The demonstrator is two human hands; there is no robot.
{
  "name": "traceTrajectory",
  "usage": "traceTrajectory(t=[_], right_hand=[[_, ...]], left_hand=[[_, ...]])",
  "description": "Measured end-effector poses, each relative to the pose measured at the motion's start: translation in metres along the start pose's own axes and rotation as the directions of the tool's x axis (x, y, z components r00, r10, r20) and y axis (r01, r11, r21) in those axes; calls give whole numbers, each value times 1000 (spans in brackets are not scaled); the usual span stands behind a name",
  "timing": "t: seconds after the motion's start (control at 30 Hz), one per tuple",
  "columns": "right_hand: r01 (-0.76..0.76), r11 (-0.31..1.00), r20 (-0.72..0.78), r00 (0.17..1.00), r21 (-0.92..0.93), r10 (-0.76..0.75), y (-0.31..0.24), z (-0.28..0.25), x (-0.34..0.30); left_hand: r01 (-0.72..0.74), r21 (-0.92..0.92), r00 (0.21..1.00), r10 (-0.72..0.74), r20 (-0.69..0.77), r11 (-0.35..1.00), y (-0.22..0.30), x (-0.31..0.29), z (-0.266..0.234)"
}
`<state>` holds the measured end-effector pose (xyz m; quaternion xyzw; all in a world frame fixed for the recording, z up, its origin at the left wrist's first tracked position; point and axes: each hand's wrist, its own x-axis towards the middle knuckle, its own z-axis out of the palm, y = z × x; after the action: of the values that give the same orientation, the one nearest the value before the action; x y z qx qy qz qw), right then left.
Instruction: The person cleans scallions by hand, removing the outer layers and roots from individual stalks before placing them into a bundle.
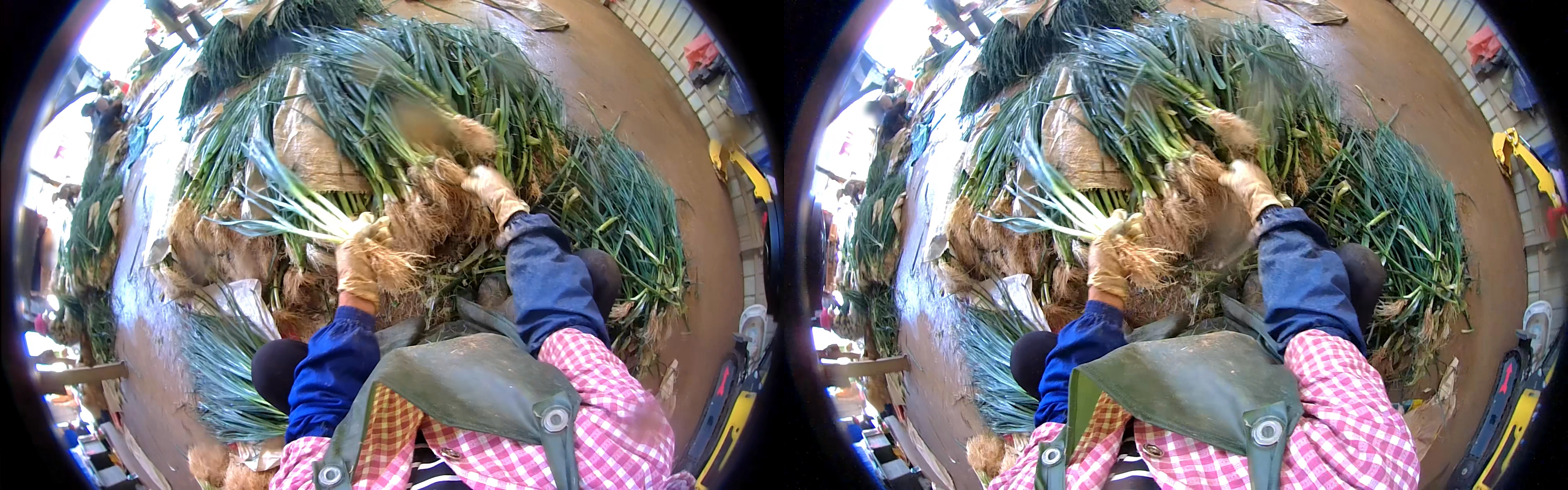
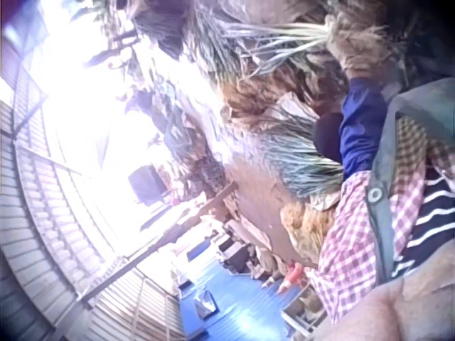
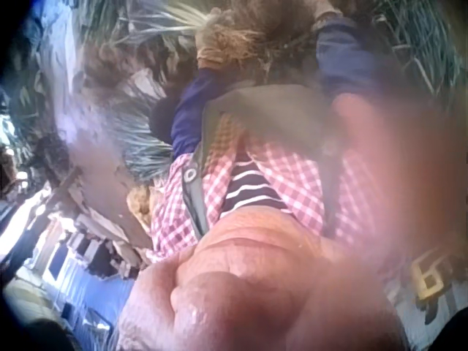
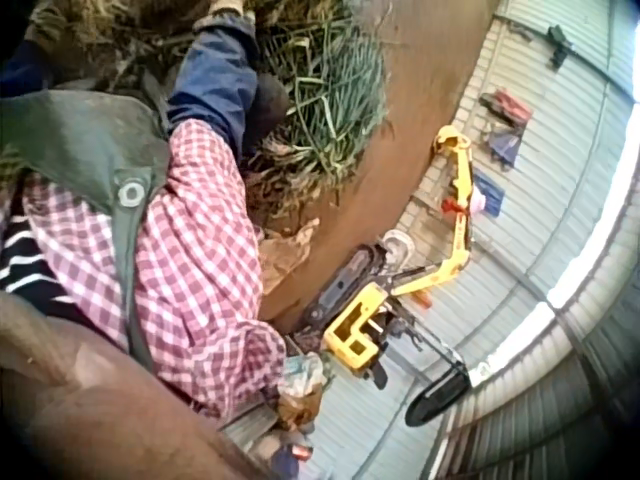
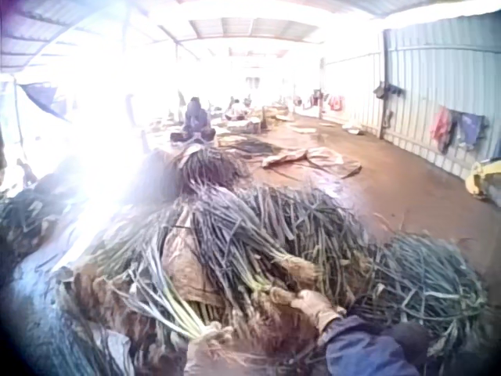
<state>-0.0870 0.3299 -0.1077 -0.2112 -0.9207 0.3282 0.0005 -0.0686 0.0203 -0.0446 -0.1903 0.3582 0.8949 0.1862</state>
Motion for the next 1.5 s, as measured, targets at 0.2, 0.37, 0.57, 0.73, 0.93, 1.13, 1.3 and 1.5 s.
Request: traceTrajectory(t=[0.2,0.37,0.57,0.73,0.93,1.13,1.3,1.5], right_hand=[[194,978,-634,766,73,-105,-38,-57,45],[27,995,-161,986,-96,-42,-65,-32,60],[132,493,-76,988,860,-133,-118,-60,50],[159,747,-155,985,646,-76,-122,-33,-24],[105,884,93,982,456,-165,-105,-14,-68],[404,901,161,911,-160,-380,-128,7,-140],[462,829,526,812,-316,-252,-141,27,-166],[-212,859,580,806,467,-117,-140,1,-126]], left_hand=[[-51,-52,974,61,220,997,61,-79,6],[-181,-177,909,234,346,967,63,-100,10],[-69,-77,986,79,147,995,17,-59,-9],[108,-91,990,-98,106,990,-3,-46,-14],[71,-27,987,-66,144,997,-22,-30,-26],[-20,1,994,19,109,1000,-28,-20,-34],[69,5,997,-69,43,998,-40,-34,-23],[199,-34,980,-200,-4,979,-37,-38,-31]])
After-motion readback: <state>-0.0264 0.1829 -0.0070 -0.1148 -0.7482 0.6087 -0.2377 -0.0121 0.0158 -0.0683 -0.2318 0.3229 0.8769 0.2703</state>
